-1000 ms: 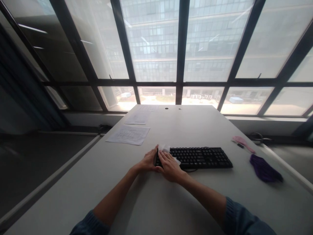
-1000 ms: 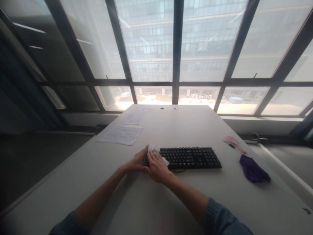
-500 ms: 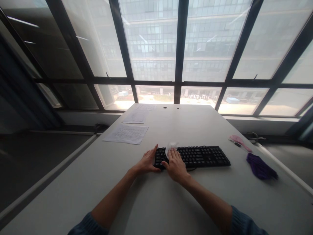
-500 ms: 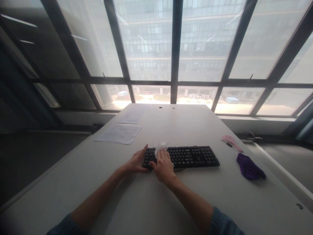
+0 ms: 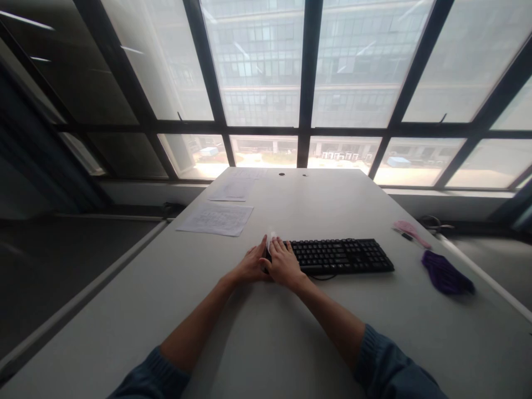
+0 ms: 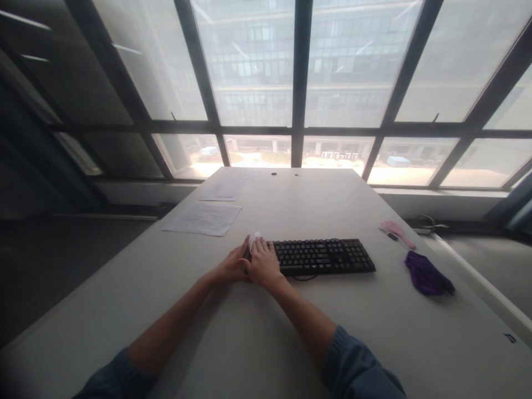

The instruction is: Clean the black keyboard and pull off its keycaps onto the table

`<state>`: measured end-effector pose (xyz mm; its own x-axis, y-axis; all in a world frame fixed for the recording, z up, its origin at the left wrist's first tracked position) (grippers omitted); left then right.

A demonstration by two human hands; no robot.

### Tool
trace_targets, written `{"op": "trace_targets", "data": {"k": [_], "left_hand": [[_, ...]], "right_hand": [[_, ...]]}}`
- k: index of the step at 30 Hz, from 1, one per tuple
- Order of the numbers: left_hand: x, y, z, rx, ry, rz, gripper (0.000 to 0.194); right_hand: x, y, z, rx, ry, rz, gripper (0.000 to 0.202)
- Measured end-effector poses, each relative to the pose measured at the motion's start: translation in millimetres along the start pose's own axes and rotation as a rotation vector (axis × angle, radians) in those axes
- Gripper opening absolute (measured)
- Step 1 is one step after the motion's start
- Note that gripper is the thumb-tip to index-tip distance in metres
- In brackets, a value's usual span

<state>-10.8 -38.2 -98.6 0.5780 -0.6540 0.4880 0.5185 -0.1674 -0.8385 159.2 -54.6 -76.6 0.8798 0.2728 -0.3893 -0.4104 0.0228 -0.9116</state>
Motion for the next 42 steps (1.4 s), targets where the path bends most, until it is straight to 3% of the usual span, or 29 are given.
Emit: {"op": "trace_targets", "data": {"k": [9,14,20,24,30,34,42], "left_hand": [[-4.1,0.4,0.6,0.003,0.013,0.025,0.144],[-8.0,1.4,-1.7,0.037,0.042,0.020,0.139],[-13.2,2.8,-0.9,0.105,0.127,0.019,0.141],[-16.7,4.9,0.4,0.119,0.139,0.043,0.140],[-17.5,7.5,-0.7,0.115,0.171,0.060,0.140],[-14.5,6.2,-1.7,0.116,0.152,0.058,0.137],[-17.2,7.2,-2.0,0.121,0.144,0.008,0.140]], "right_hand": [[-3.3,-3.5,-4.8,0.000,-0.076,-0.022,0.072],[13.1,-12.7,-22.0,0.024,-0.064,-0.059,0.074],[50.9,-22.9,-43.0,0.120,0.122,-0.112,0.078],[46.5,-13.2,-50.5,0.166,0.274,-0.094,0.083],[-1.2,-0.2,-60.8,0.116,-0.071,-0.047,0.074],[-2.7,-6.2,-66.0,0.080,-0.164,-0.051,0.068],[52.6,-16.1,-56.8,0.193,0.300,-0.130,0.079]]}}
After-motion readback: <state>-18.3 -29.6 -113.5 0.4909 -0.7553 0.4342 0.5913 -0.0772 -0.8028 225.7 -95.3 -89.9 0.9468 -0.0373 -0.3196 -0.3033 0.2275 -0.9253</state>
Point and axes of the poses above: each hand's wrist, its own z-axis towards the middle knuckle, its own y-axis out of the palm, x = y × z, the point moved 1 cm from there along z, towards the middle knuckle, and after that the axes turned 12 degrees about y, right-handed, at the moved point
